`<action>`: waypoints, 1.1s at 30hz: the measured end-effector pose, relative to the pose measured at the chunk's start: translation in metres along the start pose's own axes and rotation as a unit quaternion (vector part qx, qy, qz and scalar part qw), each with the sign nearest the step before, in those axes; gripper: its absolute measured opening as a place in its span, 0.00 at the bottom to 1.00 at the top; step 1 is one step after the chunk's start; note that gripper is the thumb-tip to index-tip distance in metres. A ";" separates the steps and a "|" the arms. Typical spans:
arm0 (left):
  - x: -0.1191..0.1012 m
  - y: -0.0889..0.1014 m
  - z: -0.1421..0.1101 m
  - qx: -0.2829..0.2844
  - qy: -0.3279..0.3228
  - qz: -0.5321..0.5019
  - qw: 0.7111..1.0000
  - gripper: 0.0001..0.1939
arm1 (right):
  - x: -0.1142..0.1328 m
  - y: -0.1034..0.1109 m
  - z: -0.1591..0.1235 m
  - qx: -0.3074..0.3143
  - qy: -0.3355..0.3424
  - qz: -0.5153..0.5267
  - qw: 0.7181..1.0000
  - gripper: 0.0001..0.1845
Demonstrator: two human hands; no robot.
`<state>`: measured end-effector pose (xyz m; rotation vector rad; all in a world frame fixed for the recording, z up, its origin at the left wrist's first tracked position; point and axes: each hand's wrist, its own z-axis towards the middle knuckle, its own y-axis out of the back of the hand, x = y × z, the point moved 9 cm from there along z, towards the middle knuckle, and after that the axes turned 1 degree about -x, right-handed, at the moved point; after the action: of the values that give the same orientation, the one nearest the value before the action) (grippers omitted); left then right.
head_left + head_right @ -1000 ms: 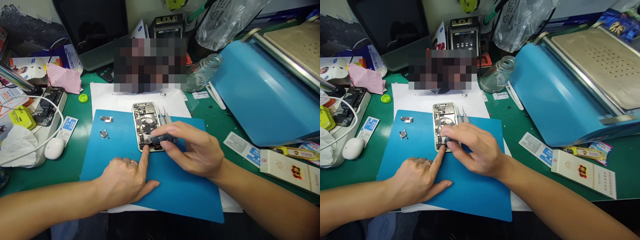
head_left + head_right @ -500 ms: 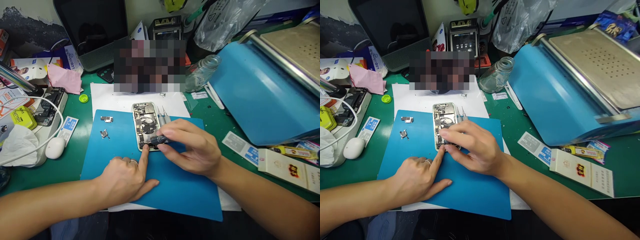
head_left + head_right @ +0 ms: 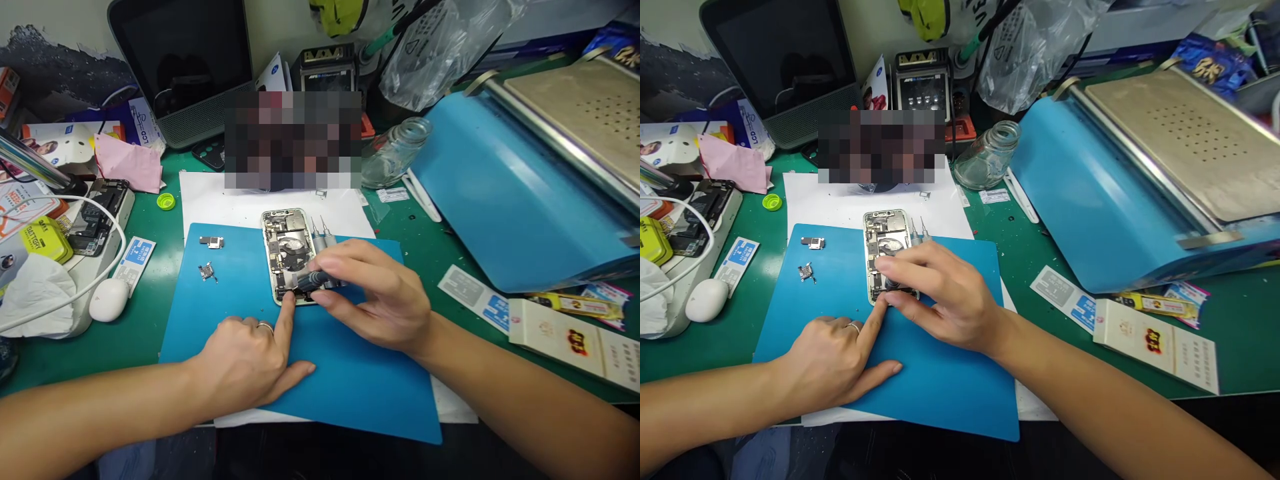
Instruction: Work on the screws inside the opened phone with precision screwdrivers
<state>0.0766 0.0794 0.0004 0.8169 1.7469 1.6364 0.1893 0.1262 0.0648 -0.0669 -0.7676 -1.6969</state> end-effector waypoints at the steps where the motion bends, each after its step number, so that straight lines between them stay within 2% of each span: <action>1: 0.000 0.000 0.000 -0.003 0.000 -0.001 1.000 0.42 | 0.000 0.000 0.000 -0.001 -0.002 -0.001 1.000 0.33; 7: 0.001 -0.001 0.000 0.002 0.002 0.004 1.000 0.43 | 0.005 -0.002 0.003 0.023 0.013 0.015 1.000 0.33; 12: 0.000 -0.002 0.000 0.005 0.001 0.003 1.000 0.43 | 0.003 0.004 0.004 0.002 0.001 -0.025 1.000 0.31; 17: 0.001 -0.003 -0.001 0.003 0.003 0.000 1.000 0.43 | 0.003 -0.002 0.002 0.026 -0.006 0.035 0.999 0.35; 23: 0.001 0.000 -0.001 -0.010 0.005 0.008 1.000 0.43 | 0.002 0.000 0.002 0.020 0.000 -0.013 1.000 0.29; 26: 0.000 0.001 -0.001 -0.017 0.002 0.009 1.000 0.43 | 0.004 0.002 0.001 0.011 0.006 -0.018 1.000 0.33; 29: 0.000 0.000 -0.001 -0.009 0.002 0.009 1.000 0.42 | 0.007 -0.001 0.001 0.019 0.014 0.021 0.999 0.36; 33: 0.000 -0.001 0.000 -0.002 0.000 0.014 1.000 0.42 | 0.008 0.000 0.001 0.005 0.015 -0.001 1.000 0.28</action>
<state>0.0764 0.0796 -0.0002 0.8431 1.7403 1.6580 0.1866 0.1198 0.0698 -0.0347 -0.7538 -1.6917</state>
